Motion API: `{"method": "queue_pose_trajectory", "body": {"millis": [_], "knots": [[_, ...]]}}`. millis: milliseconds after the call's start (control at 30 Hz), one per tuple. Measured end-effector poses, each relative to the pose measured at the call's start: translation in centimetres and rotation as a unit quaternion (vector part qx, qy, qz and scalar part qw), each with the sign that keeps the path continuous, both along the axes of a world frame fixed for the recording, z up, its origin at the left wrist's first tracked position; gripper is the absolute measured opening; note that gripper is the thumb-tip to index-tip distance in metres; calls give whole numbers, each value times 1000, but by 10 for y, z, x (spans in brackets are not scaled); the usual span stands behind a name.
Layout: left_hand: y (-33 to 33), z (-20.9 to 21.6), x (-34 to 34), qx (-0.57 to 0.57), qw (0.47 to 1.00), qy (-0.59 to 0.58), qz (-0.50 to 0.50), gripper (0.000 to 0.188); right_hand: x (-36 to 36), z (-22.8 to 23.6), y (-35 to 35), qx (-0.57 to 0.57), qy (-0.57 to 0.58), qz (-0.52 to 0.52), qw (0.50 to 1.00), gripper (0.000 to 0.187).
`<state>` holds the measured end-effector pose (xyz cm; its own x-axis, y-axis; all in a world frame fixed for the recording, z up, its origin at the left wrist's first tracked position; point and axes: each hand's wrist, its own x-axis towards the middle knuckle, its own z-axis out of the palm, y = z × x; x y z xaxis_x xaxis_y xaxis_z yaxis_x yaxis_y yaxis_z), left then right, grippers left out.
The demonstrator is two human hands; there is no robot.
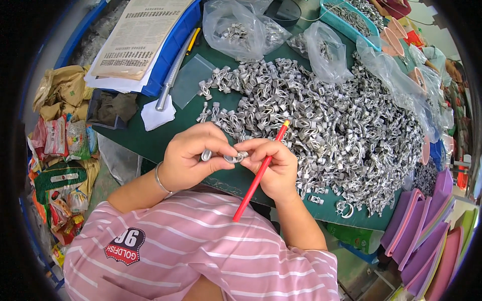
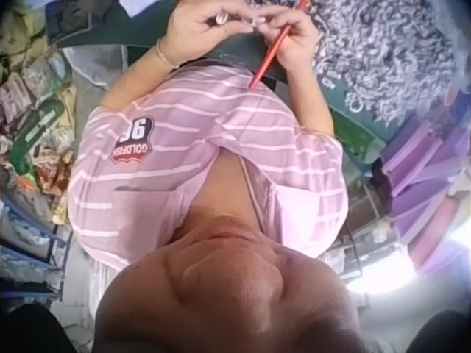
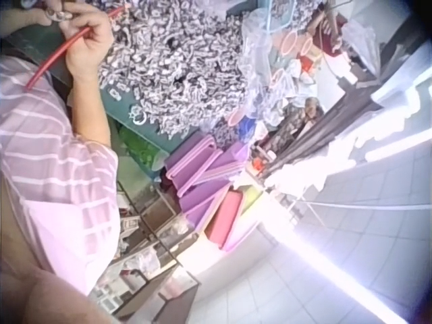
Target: The person manually fits small metal parts together from a large pile on an assembly table, using a pen as an alignment or guiding tool.
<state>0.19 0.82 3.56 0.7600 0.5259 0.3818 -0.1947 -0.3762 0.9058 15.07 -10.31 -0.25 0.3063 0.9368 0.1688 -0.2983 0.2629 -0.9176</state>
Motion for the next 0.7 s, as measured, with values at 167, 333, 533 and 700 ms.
{"method": "queue_pose_trajectory", "body": {"millis": [167,333,533,700], "knots": [[-2,-1,-2,-35,999,-1,-22,25,-1,1,-1,49,-47,-51,996,27],[-4,-15,-2,-108,994,5,11,24,-5,4,3,108,-75,-114,985,42],[-8,-22,0,-314,945,90,-35,22,-9,5,4,130,-101,-129,978,48],[-10,-20,3,-500,855,90,-105,24,-8,10,1,124,-175,-114,970,45]]}}
